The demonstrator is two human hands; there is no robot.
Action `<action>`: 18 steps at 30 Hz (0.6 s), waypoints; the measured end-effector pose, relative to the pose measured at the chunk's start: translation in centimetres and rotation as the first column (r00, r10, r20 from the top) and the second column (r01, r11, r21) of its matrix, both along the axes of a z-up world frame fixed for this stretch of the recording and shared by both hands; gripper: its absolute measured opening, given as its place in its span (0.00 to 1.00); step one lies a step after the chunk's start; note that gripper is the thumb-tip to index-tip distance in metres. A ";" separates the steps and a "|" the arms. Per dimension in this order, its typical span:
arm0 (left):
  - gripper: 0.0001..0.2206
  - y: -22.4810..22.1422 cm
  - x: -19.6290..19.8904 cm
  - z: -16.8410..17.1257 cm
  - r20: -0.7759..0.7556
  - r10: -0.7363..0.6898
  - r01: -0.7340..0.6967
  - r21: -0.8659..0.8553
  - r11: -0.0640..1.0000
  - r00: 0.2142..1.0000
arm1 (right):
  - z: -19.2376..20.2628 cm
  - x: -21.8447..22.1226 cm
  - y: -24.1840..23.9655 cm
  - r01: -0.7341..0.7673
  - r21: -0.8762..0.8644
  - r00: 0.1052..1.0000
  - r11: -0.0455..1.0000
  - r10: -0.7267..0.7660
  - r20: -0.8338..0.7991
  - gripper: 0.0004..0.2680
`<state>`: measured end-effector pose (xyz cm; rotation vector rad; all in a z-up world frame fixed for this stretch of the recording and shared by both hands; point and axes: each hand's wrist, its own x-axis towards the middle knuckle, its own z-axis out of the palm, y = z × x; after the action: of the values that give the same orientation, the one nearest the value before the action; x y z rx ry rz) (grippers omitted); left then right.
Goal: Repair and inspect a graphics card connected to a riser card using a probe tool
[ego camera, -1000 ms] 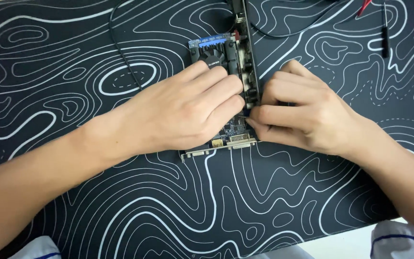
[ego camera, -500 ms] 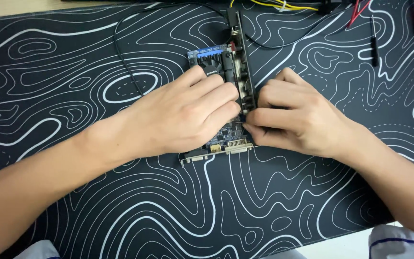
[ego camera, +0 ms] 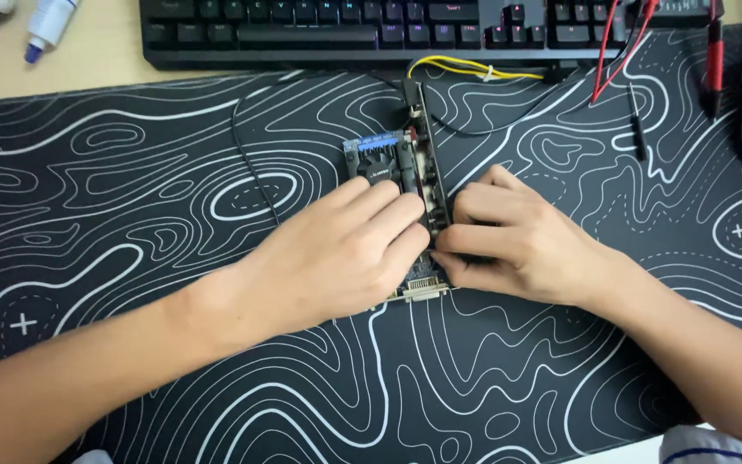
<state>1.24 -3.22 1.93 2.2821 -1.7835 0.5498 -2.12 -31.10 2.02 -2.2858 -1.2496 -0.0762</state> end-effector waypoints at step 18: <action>0.12 -0.3 0.8 -1.8 -0.132 -0.015 0.011 -0.031 0.999 0.991 | 0.1 0.0 0.1 0.017 0.004 1.000 1.000 -0.017 -0.009 0.03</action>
<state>2.02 -3.51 0.13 2.2291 -1.7146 0.4101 -2.13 -31.00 2.09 -2.2909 -1.2252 -0.0747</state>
